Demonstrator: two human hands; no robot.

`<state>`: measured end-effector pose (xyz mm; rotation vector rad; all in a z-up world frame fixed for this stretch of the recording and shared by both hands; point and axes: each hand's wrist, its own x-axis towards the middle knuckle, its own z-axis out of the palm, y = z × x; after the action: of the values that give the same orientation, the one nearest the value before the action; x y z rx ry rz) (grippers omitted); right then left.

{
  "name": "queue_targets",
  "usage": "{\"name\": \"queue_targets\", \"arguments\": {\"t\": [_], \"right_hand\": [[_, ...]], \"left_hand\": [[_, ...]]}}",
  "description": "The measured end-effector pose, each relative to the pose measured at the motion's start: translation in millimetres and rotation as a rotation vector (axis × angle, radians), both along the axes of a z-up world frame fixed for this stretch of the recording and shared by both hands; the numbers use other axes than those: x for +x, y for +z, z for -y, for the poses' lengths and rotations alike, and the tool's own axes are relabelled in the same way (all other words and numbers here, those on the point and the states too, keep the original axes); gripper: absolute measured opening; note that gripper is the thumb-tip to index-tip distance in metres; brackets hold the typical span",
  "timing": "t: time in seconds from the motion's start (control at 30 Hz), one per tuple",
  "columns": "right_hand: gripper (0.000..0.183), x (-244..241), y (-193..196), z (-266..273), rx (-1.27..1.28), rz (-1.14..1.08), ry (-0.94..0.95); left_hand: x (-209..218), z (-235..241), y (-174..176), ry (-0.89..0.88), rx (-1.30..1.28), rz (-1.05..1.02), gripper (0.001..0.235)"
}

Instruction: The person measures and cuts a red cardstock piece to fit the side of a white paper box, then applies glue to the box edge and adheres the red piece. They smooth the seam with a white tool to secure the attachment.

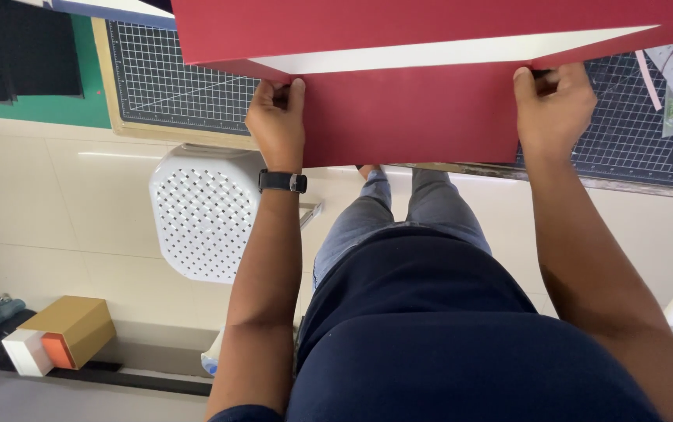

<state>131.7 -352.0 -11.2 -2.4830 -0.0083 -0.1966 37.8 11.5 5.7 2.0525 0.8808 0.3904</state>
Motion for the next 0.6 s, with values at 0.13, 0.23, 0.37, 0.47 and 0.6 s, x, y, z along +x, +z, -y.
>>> {"name": "queue_targets", "arguments": {"t": [0.13,0.23,0.37,0.47,0.6], "right_hand": [[0.017,0.2,4.3,-1.2,0.015,0.009,0.019],[0.017,0.6,5.7,-2.2,0.011,-0.015,0.003],[0.017,0.7,3.2,-2.4,0.056,-0.040,-0.010],[0.015,-0.2,5.3,-2.8,0.065,0.007,0.023],[0.015,0.2,8.4,-3.0,0.044,-0.036,0.005]], "left_hand": [[0.7,-1.9,-5.0,0.014,-0.007,-0.009,0.020],[1.0,-2.8,-4.6,0.002,0.005,-0.019,0.019],[1.6,-3.5,-2.5,0.011,-0.004,-0.013,0.018],[2.0,-3.4,-3.4,0.018,-0.013,-0.012,0.018],[2.6,-4.4,-6.6,0.029,-0.004,-0.013,0.018]]}}
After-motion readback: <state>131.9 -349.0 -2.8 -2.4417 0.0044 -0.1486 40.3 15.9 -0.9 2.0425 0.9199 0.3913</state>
